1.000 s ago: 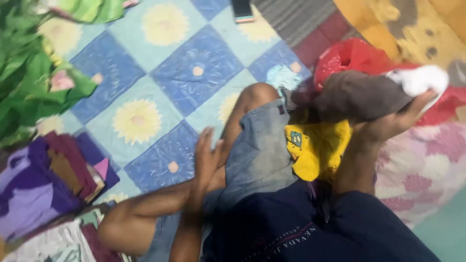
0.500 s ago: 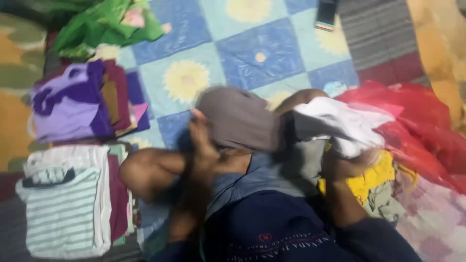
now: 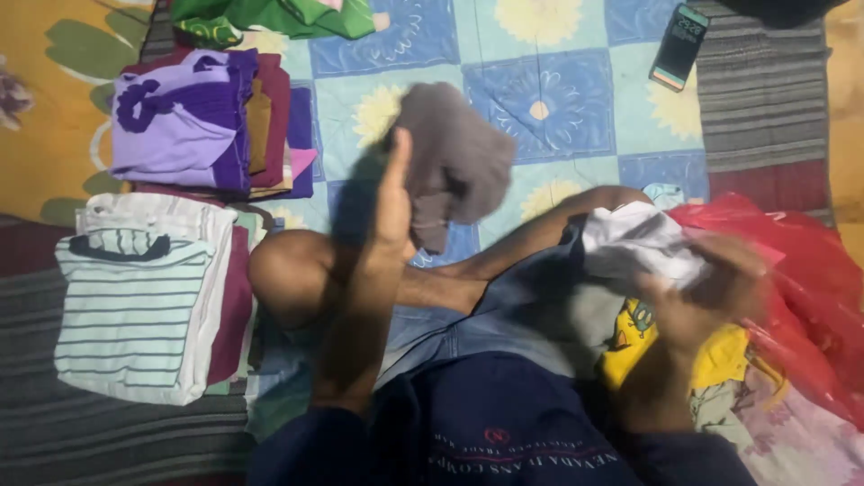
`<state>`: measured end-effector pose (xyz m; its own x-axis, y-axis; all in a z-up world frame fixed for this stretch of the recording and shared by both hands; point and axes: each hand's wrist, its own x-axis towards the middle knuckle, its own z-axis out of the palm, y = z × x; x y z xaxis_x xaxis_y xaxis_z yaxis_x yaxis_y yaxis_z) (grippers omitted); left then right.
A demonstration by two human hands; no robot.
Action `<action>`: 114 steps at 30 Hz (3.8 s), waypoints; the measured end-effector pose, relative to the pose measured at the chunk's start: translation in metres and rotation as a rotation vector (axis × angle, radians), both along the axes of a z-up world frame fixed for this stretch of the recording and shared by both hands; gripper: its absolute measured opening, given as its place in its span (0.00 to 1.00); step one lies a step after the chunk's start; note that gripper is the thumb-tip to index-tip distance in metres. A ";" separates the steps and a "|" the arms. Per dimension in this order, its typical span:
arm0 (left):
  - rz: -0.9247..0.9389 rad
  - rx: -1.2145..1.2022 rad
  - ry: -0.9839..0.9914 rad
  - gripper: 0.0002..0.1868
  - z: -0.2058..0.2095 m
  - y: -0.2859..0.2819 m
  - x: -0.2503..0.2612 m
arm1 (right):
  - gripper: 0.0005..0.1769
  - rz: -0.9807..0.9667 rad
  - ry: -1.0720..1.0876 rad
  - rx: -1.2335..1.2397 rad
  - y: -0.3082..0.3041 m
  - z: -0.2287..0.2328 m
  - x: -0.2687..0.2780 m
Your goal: Folding various items of clothing and stacking them neatly.
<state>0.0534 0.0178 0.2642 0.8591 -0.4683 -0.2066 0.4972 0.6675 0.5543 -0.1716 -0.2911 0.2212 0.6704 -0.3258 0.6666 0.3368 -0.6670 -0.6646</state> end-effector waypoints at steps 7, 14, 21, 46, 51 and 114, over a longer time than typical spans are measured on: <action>-0.221 0.618 -0.143 0.37 0.014 0.001 -0.017 | 0.41 0.230 0.122 -0.254 0.099 0.015 0.116; -0.106 1.152 -1.106 0.34 0.036 0.034 -0.007 | 0.09 0.272 0.285 0.240 0.067 0.027 0.135; 0.132 1.445 -1.259 0.12 0.049 0.052 0.009 | 0.15 0.323 0.374 0.211 0.055 0.055 0.160; 0.218 0.852 -1.131 0.31 0.018 0.002 -0.009 | 0.27 0.654 0.576 0.628 0.090 0.062 0.181; 0.093 0.816 -1.138 0.20 -0.021 -0.006 -0.006 | 0.21 0.754 0.724 0.493 0.094 0.051 0.181; 0.626 1.378 -1.158 0.13 0.090 0.135 0.006 | 0.04 0.287 0.073 0.401 -0.026 -0.017 0.254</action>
<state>0.0594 0.1527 0.3538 0.7865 -0.1150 0.6067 -0.5580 -0.5534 0.6184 0.0828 -0.3168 0.2039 0.8112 -0.3421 0.4743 0.4121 -0.2411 -0.8787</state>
